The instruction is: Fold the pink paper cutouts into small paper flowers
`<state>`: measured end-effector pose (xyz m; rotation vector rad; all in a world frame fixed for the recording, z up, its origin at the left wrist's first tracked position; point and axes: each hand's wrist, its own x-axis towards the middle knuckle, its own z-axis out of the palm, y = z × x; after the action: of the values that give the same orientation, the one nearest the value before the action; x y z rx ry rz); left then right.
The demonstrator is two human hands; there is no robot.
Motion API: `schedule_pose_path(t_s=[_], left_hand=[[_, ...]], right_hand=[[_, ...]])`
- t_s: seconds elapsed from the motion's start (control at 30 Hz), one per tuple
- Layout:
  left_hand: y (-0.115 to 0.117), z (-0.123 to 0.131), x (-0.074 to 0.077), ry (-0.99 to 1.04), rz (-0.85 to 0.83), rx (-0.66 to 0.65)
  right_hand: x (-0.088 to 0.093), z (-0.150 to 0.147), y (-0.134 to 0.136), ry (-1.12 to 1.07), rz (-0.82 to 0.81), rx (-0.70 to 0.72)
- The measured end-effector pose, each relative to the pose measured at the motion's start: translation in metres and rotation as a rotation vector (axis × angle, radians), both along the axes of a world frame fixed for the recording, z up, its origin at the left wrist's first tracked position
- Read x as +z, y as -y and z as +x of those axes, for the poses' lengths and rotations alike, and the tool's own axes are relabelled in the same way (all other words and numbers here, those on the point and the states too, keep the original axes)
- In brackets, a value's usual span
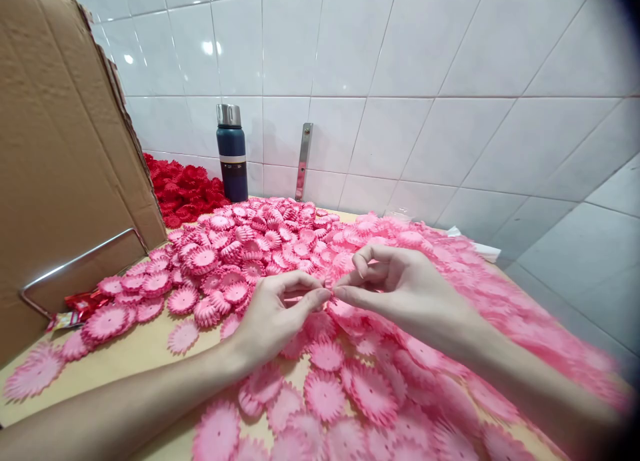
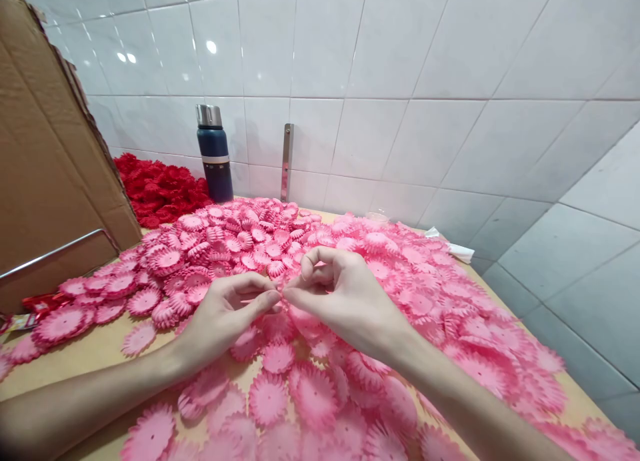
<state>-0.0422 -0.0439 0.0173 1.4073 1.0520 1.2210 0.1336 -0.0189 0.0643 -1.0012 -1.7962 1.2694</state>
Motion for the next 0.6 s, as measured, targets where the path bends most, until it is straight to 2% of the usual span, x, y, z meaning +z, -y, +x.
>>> schedule_pose_path(t_s=[0.23,0.4,0.47,0.6], left_hand=[[0.006,0.001,0.003,-0.155,0.089,-0.020],[0.007,0.001,0.006,-0.236,0.151,0.021],[0.006,0.000,0.005,-0.240,0.149,0.019],[0.002,-0.002,0.002,-0.245,0.137,0.033]], right_hand=[[0.000,-0.007,0.006,-0.025,-0.038,-0.044],[-0.002,-0.006,0.005,0.044,0.051,0.002],[-0.003,-0.003,0.004,0.166,0.199,0.014],[-0.001,0.003,0.005,0.655,0.837,-0.055]])
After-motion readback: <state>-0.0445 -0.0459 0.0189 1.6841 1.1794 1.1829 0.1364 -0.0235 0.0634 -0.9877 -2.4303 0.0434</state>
